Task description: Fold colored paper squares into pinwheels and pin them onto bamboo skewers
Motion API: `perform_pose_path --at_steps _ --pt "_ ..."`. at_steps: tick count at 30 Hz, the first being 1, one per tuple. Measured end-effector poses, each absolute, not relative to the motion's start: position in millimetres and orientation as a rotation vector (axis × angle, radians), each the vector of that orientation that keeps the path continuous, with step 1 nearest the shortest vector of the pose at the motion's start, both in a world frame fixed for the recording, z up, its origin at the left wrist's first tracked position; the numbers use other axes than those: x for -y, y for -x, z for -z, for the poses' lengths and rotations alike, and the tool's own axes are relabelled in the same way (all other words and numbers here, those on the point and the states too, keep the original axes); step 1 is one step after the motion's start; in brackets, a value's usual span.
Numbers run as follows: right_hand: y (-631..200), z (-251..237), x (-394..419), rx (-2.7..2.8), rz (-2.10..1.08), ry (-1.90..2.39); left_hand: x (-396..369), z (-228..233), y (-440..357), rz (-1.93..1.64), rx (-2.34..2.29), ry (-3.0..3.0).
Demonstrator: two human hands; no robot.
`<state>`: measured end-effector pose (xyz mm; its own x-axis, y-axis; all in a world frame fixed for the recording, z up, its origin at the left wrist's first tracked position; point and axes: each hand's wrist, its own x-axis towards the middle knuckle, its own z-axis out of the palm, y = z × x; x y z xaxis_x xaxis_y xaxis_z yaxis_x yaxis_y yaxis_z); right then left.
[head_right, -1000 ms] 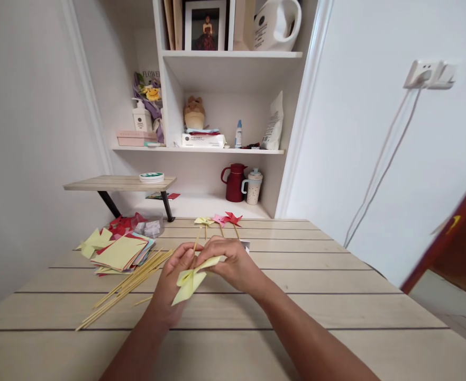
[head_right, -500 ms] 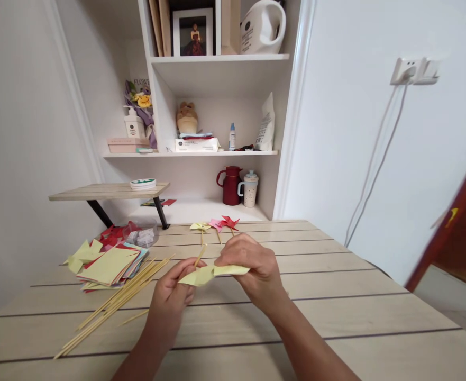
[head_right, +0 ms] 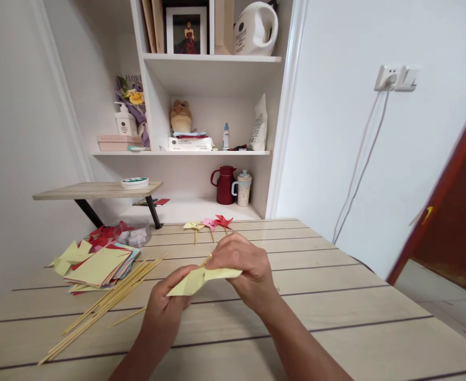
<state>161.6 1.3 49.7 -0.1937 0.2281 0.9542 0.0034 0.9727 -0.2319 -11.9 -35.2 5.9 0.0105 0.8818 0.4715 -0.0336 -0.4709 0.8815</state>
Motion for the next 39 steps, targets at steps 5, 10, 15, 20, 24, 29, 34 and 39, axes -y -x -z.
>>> perform_pose_path --at_steps 5,10,15,20,24,29,34,39 --pt "-163.4 -49.8 -2.1 1.751 -0.212 0.143 36.0 -5.8 12.3 -1.605 -0.910 -1.705" --pt "-163.0 -49.8 -1.5 1.747 -0.227 0.143 36.6 -5.5 15.0 -1.653 -0.925 -1.813" --pt "-162.9 -48.2 -0.9 1.740 -0.244 0.174 37.4 -7.2 15.7 -1.710 -0.920 -1.894" --pt "-162.9 -48.5 -0.5 1.753 -0.246 0.166 38.4 -10.1 13.5 -1.788 -0.936 -1.918" --pt "-162.3 -49.2 -0.1 1.733 -0.257 0.172 38.7 -9.5 13.5 -1.805 -0.940 -1.987" --pt "-161.0 -48.8 1.0 1.743 -0.274 0.140 38.2 -7.7 14.3 -1.837 -0.917 -2.037" --pt "-159.7 -49.0 2.0 1.759 -0.279 0.137 39.0 -7.6 13.8 -1.865 -0.889 -2.082" --pt "-158.9 -49.0 2.4 1.756 -0.275 0.142 38.7 -7.1 13.7 -1.885 -0.887 -2.106"
